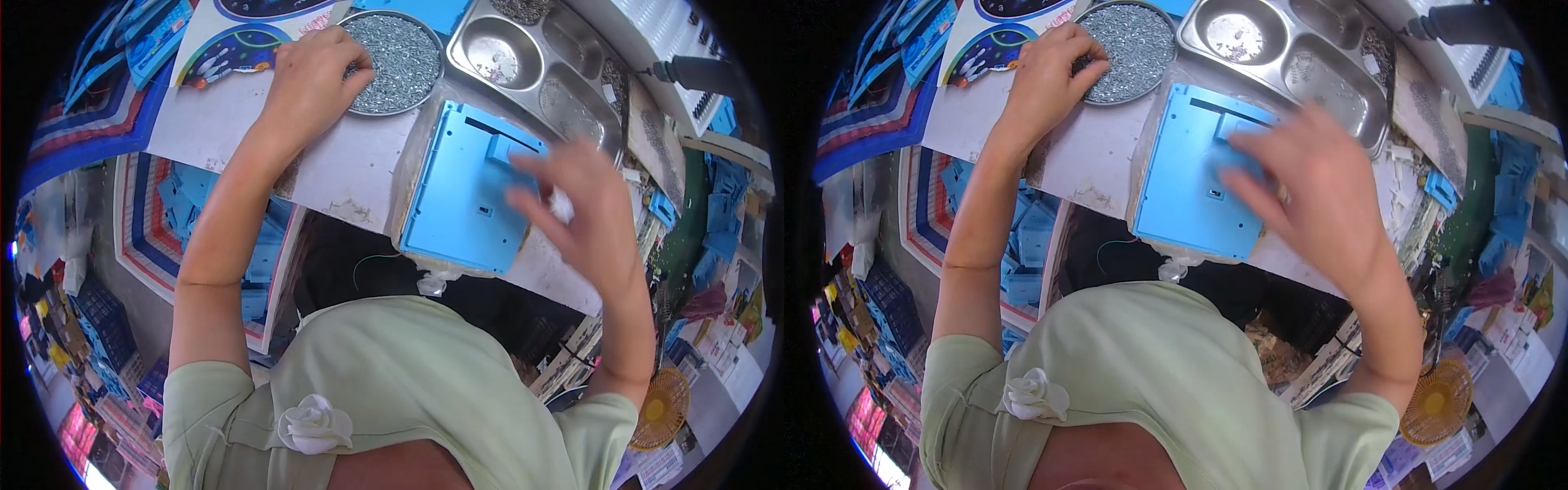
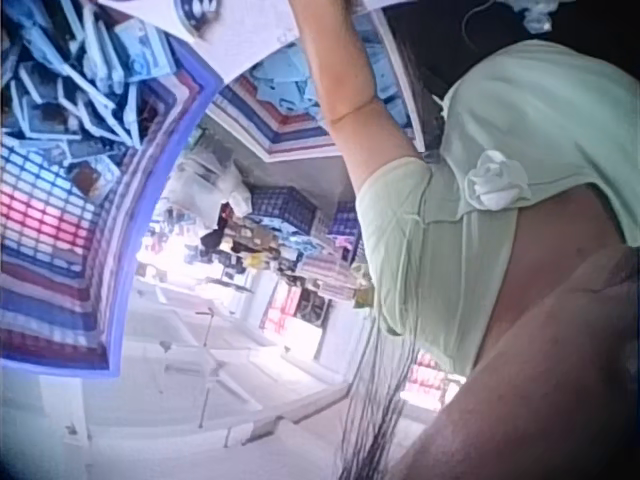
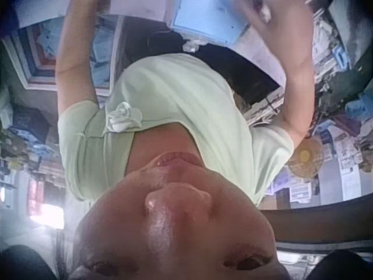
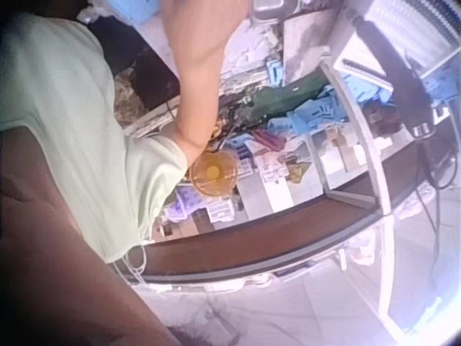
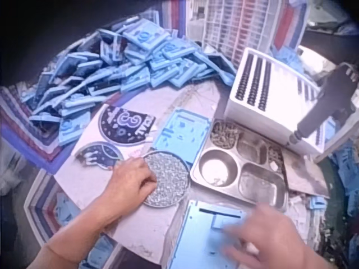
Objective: The recorder is assembling an electronic device by soldering internal wires and using a power screwdriver to attach the back casing.
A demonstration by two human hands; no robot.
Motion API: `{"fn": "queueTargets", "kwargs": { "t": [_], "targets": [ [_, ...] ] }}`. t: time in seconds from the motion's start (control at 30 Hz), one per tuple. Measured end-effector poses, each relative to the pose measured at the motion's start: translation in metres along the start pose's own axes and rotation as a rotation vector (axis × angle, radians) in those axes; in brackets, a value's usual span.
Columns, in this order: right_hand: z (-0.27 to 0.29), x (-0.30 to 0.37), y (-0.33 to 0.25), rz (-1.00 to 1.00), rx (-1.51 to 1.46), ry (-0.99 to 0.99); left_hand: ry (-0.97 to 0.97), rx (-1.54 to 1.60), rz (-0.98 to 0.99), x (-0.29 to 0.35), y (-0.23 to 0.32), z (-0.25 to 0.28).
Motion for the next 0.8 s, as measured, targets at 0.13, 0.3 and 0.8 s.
{"fn": "queueTargets", "kwargs": {
  "t": [0.13, 0.3, 0.8],
  "targets": [
    [-0.055, -0.113, 0.017, 0.184, 0.217, 0.137, -0.114, 0.007, 0.033, -0.01, 0.009, -0.004],
    [-0.088, -0.165, 0.029, 0.144, 0.413, -0.106, -0.049, -0.021, 0.033, -0.006, 0.009, -0.002],
    [-0.101, -0.175, 0.038, 0.133, 0.396, -0.141, -0.004, 0.289, 0.054, -0.01, 0.038, 0.01]
  ]
}}
Point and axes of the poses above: each hand's wrist, its own x-axis away from the middle knuckle, its own z-axis out of the back of the hand, y = z × x, the point moved 1 cm from there along -x, towards the middle knuckle, and after that the axes turned 5 degrees about -z, right-handed, at the moved point
